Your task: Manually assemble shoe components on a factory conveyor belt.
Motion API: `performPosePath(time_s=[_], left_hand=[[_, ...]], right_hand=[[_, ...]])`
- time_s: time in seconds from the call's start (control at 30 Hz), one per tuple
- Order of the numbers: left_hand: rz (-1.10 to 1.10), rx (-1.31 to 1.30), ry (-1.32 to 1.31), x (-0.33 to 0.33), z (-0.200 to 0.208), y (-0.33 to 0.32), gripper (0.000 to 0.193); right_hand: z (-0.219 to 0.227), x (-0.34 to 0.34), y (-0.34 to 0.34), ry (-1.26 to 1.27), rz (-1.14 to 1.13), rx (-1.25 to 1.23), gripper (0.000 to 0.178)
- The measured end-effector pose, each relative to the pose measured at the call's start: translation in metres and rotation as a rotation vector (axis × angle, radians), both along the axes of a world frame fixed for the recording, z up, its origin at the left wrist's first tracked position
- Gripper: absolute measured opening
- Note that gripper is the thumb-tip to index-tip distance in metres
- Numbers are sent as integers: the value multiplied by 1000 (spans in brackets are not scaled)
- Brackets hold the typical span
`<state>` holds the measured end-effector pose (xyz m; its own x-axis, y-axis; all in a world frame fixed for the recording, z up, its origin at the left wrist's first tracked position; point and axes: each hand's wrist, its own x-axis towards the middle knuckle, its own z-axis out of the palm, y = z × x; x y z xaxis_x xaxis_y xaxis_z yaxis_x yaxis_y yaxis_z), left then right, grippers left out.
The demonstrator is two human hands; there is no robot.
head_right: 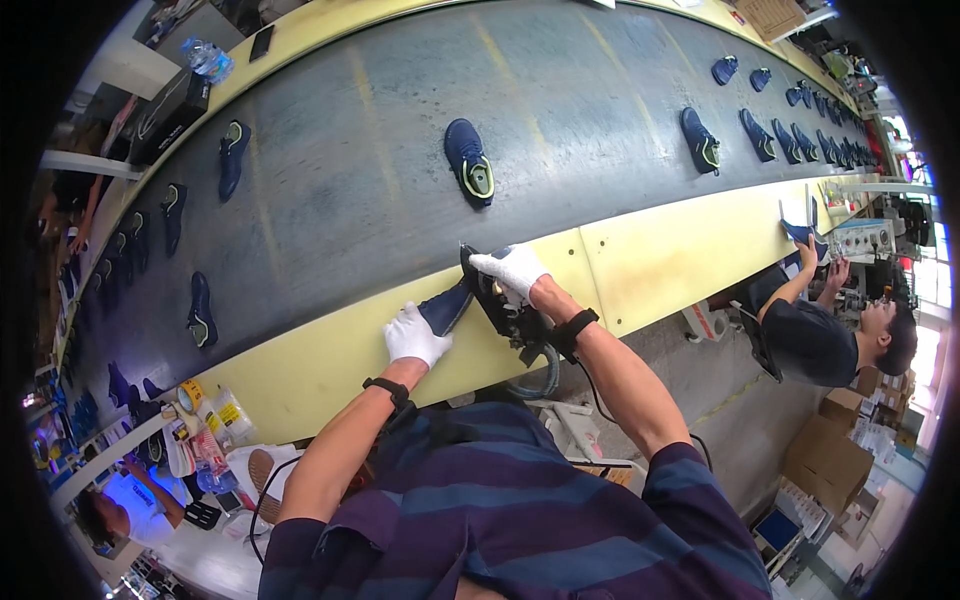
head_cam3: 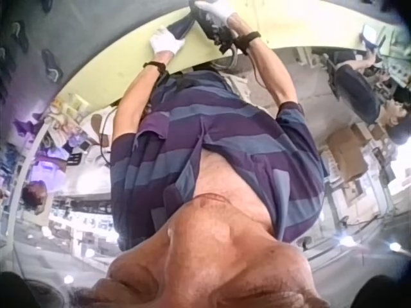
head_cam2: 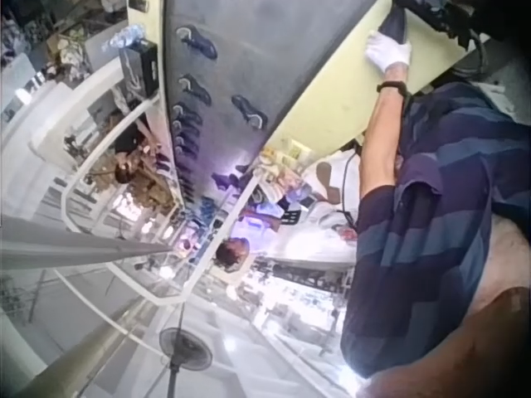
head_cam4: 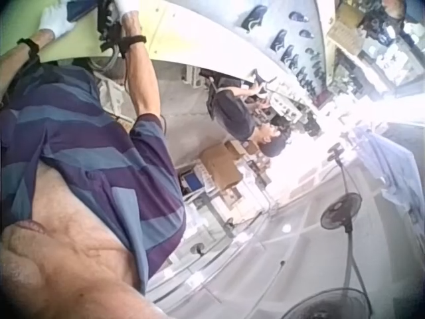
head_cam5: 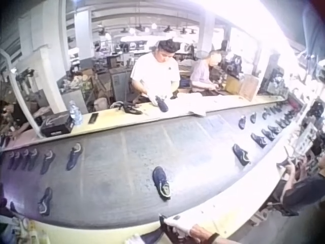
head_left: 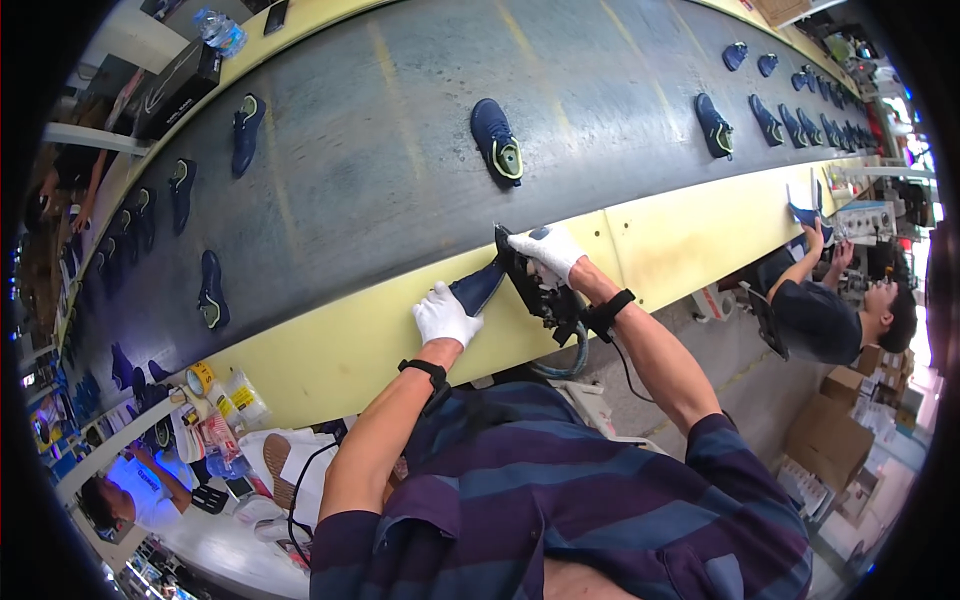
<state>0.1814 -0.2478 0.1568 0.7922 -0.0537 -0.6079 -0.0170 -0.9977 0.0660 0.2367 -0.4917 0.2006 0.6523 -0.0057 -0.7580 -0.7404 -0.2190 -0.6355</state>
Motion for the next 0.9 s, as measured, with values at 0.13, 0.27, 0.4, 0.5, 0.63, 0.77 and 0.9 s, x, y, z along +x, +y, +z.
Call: performPosePath(time_s=[0.13,0.27,0.4,0.5,0.63,0.77,0.9], left_hand=[[25,8,-14,-4,0,5,96],[45,23,-5,-4,3,4,92],[75,-2,-17,-7,6,4,98],[106,-1,9,-8,9,9,98],[128,-1,-84,-24,13,11,93],[286,-40,-37,-52,7,28,94],[321,-80,-24,-58,-16,29,91]], right_hand=[[5,6,7,16,61,-54,49],[18,10,12,-33,129,-101,50],[21,11,16,-90,132,-136,51],[23,14,21,-42,91,-117,51],[8,15,13,-27,73,-91,53],[-4,20,13,-54,92,-144,55],[4,31,5,115,43,46,54]])
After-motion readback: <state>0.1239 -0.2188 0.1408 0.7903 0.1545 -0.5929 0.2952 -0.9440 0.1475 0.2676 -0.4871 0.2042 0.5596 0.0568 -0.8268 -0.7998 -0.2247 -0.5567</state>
